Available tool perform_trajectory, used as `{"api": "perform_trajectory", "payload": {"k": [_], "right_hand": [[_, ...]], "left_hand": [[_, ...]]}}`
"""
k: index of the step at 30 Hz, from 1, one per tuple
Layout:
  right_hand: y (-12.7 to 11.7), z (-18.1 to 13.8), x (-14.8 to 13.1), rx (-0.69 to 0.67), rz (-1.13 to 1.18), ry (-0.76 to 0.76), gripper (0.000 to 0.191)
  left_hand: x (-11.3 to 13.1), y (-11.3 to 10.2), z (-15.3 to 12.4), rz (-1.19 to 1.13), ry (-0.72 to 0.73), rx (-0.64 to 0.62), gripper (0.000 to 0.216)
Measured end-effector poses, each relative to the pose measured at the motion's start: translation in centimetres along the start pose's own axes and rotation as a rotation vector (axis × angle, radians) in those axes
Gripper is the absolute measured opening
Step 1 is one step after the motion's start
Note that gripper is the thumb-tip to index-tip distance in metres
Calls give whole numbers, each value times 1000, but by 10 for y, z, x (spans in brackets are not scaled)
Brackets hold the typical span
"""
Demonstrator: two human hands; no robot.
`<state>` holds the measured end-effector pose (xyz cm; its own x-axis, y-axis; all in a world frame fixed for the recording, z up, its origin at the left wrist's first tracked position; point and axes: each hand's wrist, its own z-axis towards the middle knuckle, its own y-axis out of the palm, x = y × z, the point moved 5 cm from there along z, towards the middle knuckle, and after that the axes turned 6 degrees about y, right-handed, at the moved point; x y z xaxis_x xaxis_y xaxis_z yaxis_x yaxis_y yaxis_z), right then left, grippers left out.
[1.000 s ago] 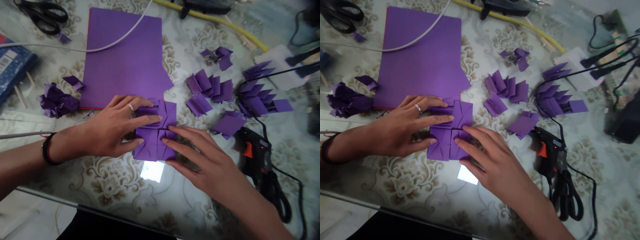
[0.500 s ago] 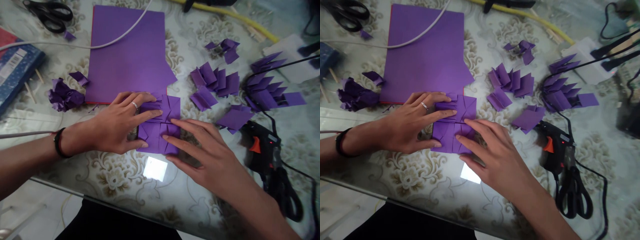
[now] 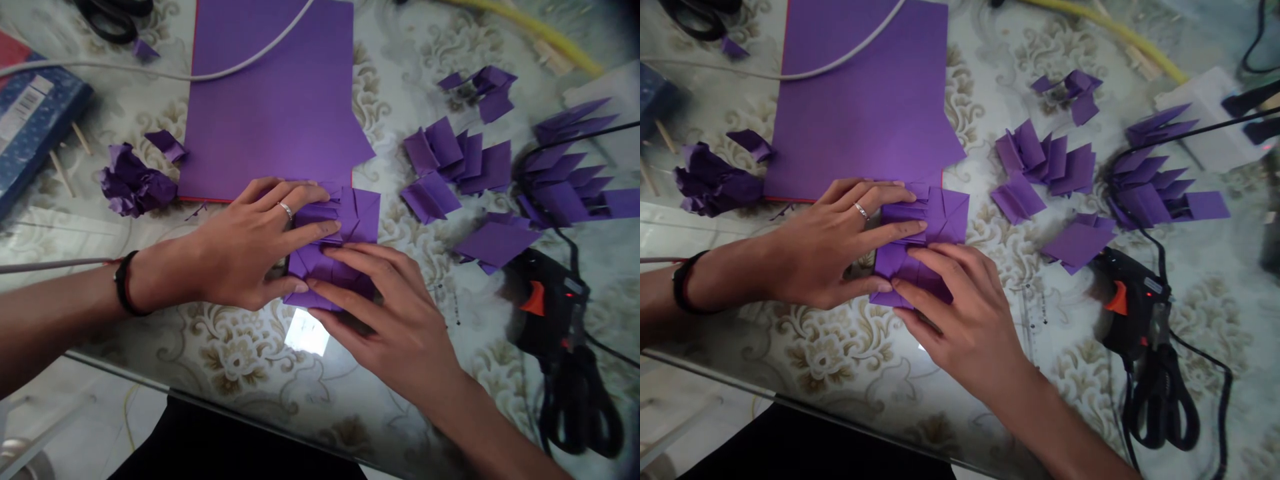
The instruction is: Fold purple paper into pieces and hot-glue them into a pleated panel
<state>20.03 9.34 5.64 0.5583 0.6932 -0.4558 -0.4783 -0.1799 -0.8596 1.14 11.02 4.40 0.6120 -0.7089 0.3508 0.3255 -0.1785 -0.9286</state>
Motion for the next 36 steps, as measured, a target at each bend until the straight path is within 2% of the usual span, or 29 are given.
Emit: {"api": "perform_trajectory", "payload": {"k": [10, 13, 16, 21, 26, 36], "right_hand": [[3, 3, -1, 38, 16, 31, 14], [1, 2, 0, 8, 24, 33, 18], [-8, -3, 4, -52, 59, 21, 24], [-26, -18, 21, -64, 39, 84, 31], [-24, -23, 32, -83, 47, 101, 28], [-25, -22, 33, -62, 48, 97, 25]], "left_hand": [[1, 3, -1, 33, 18, -1, 67], [1, 2, -1, 41, 30, -16, 67], [-1, 2, -1, 28, 16, -29, 69], [-2, 2, -2, -12, -7, -13, 67], [0, -1, -1, -25, -22, 35, 68], [0, 3, 2, 34, -40, 29, 84]]}}
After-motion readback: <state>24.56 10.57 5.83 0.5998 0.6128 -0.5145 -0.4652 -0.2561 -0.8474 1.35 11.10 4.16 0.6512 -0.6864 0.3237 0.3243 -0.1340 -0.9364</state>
